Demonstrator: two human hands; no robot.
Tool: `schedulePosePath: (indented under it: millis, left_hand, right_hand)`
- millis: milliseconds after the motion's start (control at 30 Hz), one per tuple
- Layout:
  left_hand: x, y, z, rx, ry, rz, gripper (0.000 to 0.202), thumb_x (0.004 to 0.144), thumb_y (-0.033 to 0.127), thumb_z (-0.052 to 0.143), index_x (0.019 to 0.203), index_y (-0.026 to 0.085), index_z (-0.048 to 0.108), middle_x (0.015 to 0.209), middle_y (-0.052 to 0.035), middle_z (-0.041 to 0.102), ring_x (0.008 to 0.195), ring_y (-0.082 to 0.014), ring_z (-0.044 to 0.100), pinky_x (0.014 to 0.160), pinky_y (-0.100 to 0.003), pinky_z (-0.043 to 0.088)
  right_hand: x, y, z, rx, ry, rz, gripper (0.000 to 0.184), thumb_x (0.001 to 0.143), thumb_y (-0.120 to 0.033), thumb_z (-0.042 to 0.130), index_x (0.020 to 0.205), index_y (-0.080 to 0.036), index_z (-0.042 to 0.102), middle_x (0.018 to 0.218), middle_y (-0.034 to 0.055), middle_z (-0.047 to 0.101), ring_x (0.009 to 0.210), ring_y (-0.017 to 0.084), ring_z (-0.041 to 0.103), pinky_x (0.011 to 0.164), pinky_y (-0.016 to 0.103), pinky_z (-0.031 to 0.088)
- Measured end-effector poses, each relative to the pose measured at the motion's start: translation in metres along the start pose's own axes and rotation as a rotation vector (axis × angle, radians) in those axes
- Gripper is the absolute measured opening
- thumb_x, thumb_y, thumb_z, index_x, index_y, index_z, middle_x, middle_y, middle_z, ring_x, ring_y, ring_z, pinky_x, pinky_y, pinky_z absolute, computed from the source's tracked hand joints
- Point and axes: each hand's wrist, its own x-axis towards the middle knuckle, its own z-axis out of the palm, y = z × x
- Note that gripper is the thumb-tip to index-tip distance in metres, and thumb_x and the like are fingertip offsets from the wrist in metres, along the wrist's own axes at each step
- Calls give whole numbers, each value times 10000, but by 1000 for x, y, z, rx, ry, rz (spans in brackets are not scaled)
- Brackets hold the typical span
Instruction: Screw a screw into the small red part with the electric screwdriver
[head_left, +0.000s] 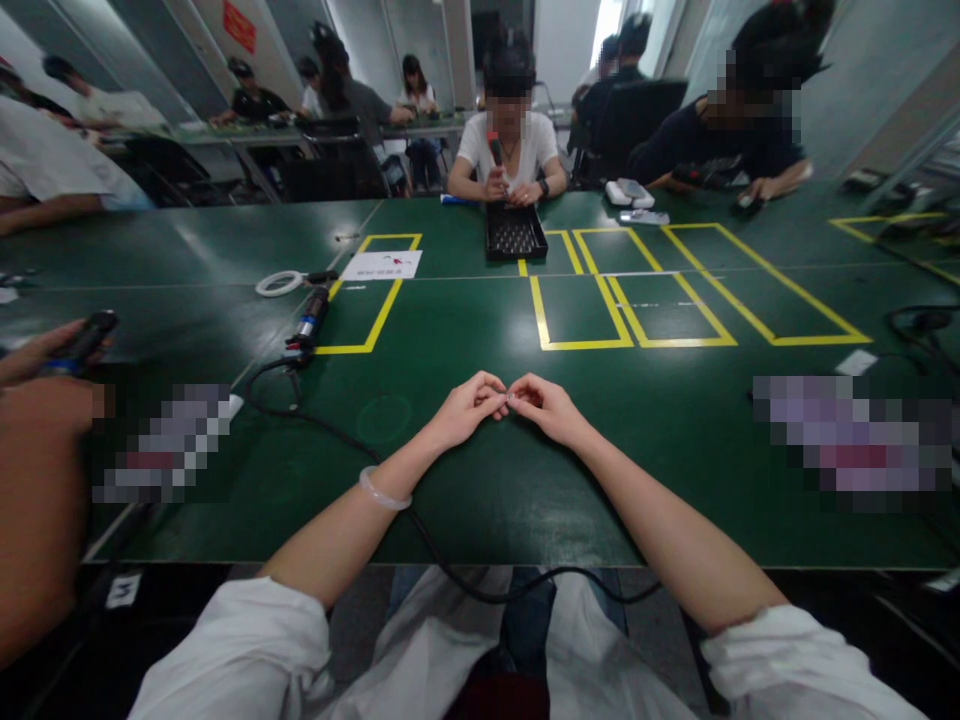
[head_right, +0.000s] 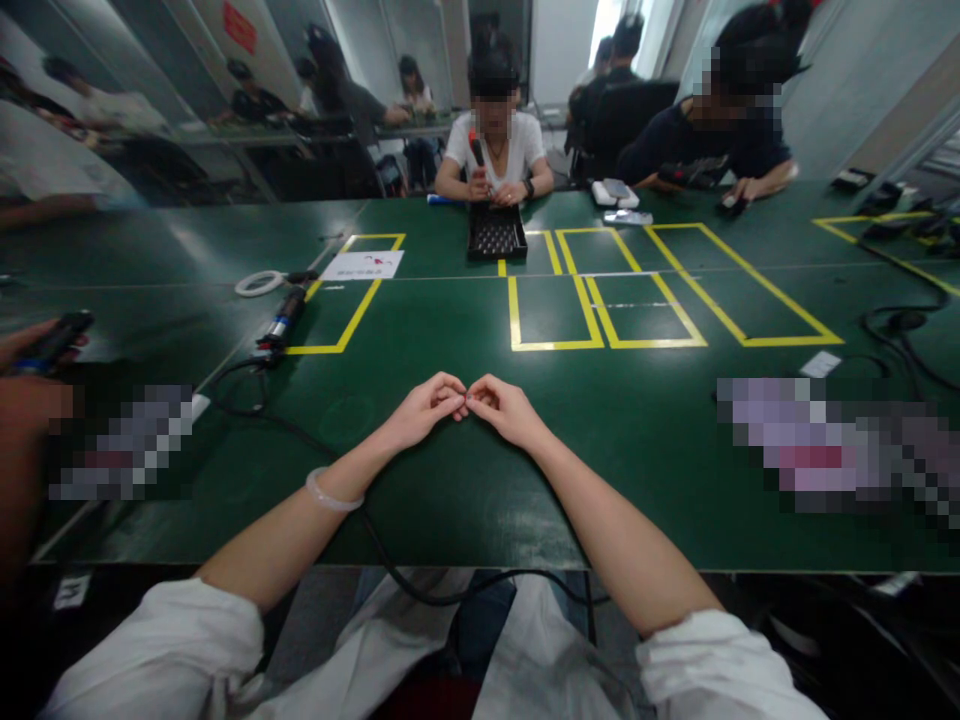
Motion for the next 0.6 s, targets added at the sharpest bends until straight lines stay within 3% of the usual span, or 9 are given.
schedulePosePath:
  millis: [100,233,333,500,600]
  left_hand:
    - [-2,4,1,143,15,25,313,911,414,592,1066,150,528,851,-44,671,765,-147,637,746,-282,501]
    - [-7,10,4,406,58,148,243,897,337,617,1077,179,578,1022,-59,661,914,-165,639,829,-292,503]
    - [-8,12,5,524,77,195,163,921,296,573,1038,187,601,1012,-54,654,930,-171,633,850,-301,497]
    - [-8,12,3,537,109,179,149,916,280,580,1031,188,600,977,-38,661,893,-164,640,822,-292,498]
    - [-8,12,1,519,98,173,150,915,274,576,1035,188,601,981,-38,668,896,-163,646,830,-291,501]
  right_hand:
    - [0,2,0,77,-6,29,259,875,-432,633,909,-176,607,770,10,646,651,120,576,618,253,455]
    - [2,5,1,209,-28,77,308,862,-477,640,899,-175,591,713,6,644,636,125,598,625,262,484]
    - [2,6,2,252,-43,93,322,856,-481,646,920,-170,591,707,9,648,635,125,597,628,263,488]
    - [2,4,2,175,-22,54,297,827,-420,691,962,-170,606,802,8,637,635,104,551,601,242,447]
    - [2,3,0,83,-17,42,265,817,-379,698,952,-170,609,724,-25,575,593,94,492,564,233,395]
